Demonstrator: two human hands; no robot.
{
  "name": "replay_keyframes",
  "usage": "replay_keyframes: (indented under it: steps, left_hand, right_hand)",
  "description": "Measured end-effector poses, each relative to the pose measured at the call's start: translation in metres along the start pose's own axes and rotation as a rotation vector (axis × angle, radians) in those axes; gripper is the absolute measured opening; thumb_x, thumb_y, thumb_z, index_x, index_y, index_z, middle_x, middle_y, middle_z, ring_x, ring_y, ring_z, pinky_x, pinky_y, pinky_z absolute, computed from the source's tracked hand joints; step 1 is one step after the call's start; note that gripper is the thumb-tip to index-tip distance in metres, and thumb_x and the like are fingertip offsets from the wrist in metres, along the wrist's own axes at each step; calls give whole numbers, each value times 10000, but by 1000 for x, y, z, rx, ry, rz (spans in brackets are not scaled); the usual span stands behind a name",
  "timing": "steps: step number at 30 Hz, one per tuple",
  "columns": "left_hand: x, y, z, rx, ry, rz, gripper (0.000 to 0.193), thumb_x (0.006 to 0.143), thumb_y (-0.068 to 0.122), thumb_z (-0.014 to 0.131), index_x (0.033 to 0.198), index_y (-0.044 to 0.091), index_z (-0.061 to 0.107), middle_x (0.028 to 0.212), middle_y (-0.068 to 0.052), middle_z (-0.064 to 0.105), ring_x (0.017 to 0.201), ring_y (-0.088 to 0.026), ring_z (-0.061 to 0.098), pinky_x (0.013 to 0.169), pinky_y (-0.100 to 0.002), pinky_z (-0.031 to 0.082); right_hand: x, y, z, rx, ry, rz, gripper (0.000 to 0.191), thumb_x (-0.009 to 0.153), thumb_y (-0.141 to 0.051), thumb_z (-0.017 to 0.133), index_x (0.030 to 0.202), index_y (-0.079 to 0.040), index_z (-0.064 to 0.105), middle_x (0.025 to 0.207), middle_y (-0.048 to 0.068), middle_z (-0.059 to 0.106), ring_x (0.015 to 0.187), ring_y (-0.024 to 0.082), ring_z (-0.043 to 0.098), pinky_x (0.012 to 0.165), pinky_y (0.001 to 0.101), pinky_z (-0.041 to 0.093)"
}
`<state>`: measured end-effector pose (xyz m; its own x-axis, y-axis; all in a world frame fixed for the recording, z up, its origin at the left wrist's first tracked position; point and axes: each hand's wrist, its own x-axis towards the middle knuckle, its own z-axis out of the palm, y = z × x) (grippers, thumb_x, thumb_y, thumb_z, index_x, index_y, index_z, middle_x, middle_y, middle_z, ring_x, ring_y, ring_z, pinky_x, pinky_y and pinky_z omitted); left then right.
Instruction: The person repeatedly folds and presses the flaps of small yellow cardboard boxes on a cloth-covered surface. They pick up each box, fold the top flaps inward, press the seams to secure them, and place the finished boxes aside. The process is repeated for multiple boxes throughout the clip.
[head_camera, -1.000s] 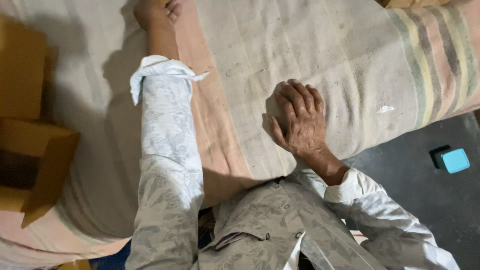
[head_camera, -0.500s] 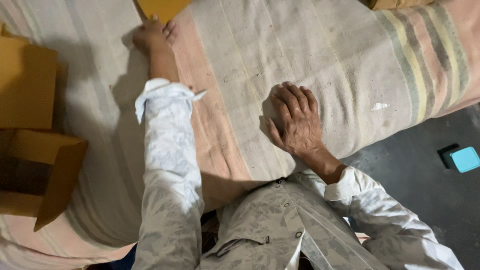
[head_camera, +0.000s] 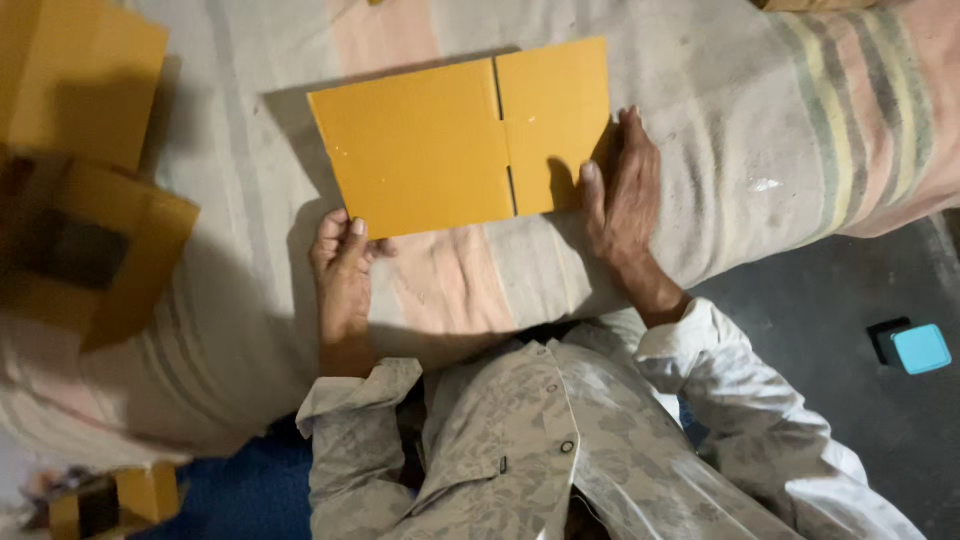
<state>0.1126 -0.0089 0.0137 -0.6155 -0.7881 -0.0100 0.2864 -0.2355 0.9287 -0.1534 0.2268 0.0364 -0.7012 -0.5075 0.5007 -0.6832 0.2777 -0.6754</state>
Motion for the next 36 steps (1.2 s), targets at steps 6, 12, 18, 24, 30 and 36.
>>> replay_keyframes:
  steps: [6, 12, 18, 24, 30, 36]
  left_hand:
    - [-16, 22, 3, 181, -68, 232, 403, 957, 131, 674, 1336, 108, 538, 1244, 9, 639, 1162, -92, 585, 1038, -261, 460]
    - [11, 5, 20, 93, 115, 358, 410, 1116, 392, 512, 1337, 52, 575, 1170, -27, 542, 1053, -133, 491, 931, -308, 415]
    - [29, -31, 75, 251, 129, 306, 561, 1040, 551, 533, 1338, 77, 527, 1201, -71, 556, 1180, -170, 545, 1106, -357, 407]
    - [24, -21, 116, 140, 99, 341, 580, 1059, 478, 554, 1425, 27, 539, 1312, -143, 568, 1247, -225, 532, 1130, -401, 395]
    - [4, 11, 114, 449, 171, 689, 469, 1129, 242, 564, 1546, 89, 414, 1566, -95, 443, 1331, -201, 482, 1140, -362, 441]
    - [8, 39, 115, 684, 141, 783, 462, 989, 66, 507, 1420, 184, 622, 1472, -15, 564, 1148, -179, 571, 842, -320, 492]
  right_hand:
    - [21, 10, 0, 729, -194, 219, 418, 1088, -249, 589, 1417, 5, 544, 1327, 136, 673, 1264, 263, 625, 1123, 424, 503]
    - [12, 24, -5, 813, -176, 29, 293, 1227, -286, 574, 1333, -16, 536, 1248, 75, 596, 1146, 182, 531, 1061, 378, 458]
    - [7, 15, -1, 702, -268, 92, 706, 1130, -577, 400, 1589, -42, 349, 1609, 196, 379, 1528, 305, 364, 1280, 470, 343]
    - [-10, -10, 10, 681, -328, -67, 740, 1154, -583, 290, 1682, -65, 280, 1722, 214, 328, 1637, 350, 286, 1363, 479, 256]
    - [-20, -42, -18, 525, -11, -57, 751, 1152, -574, 522, 1678, -129, 223, 1734, 170, 284, 1573, 295, 351, 1305, 419, 363]
    - [-48, -57, -26, 142, 122, -487, 1217, 773, -734, 731, 1691, -237, 107, 1764, 62, 94, 1607, 295, 166, 1302, 502, 257]
